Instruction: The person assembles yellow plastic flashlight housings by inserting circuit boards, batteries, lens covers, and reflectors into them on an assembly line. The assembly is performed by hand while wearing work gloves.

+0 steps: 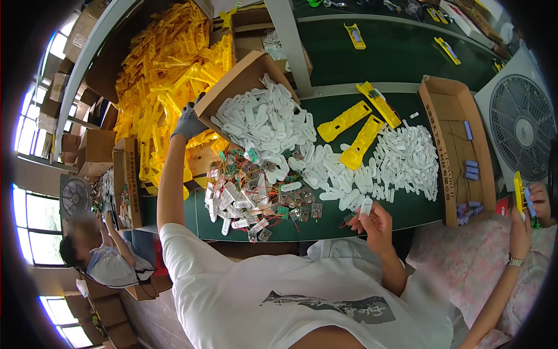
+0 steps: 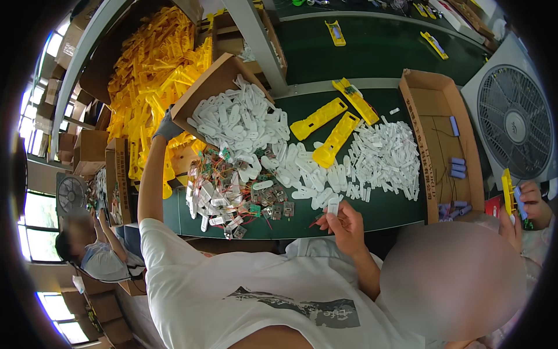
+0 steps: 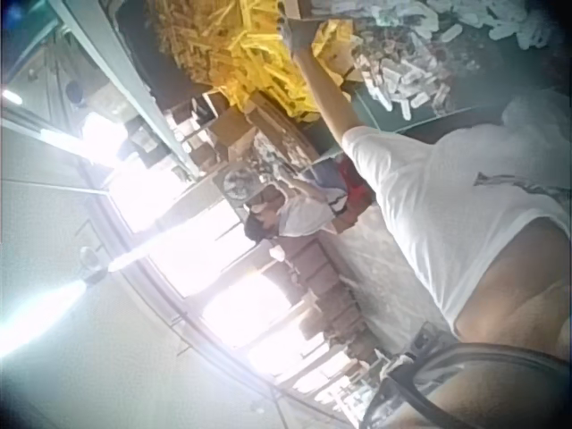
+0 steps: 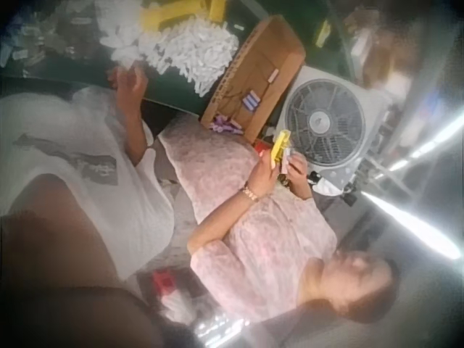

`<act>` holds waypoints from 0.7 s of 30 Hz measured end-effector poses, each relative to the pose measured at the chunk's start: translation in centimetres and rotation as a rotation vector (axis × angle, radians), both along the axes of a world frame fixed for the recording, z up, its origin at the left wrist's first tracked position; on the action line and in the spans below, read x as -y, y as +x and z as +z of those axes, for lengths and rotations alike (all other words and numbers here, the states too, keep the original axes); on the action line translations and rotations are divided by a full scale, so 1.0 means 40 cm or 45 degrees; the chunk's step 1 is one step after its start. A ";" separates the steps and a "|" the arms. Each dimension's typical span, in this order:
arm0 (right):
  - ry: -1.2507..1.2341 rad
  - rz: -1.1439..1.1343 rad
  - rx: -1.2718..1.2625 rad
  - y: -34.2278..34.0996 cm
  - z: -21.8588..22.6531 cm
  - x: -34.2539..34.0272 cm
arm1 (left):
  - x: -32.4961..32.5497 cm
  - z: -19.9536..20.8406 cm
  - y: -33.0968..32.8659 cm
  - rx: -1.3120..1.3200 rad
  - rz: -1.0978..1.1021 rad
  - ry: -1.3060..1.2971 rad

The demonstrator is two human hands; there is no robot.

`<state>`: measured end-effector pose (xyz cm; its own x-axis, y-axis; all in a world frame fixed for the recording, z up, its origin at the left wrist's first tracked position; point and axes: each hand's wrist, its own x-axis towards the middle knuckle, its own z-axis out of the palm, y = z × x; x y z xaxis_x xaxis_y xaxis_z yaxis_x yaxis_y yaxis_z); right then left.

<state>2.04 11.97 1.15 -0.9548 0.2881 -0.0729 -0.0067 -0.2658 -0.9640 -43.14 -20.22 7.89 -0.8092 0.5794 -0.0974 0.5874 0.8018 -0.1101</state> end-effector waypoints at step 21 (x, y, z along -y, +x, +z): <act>-0.084 -0.133 -0.029 0.053 -0.024 -0.011 | -0.031 0.475 0.252 -0.230 -0.120 1.514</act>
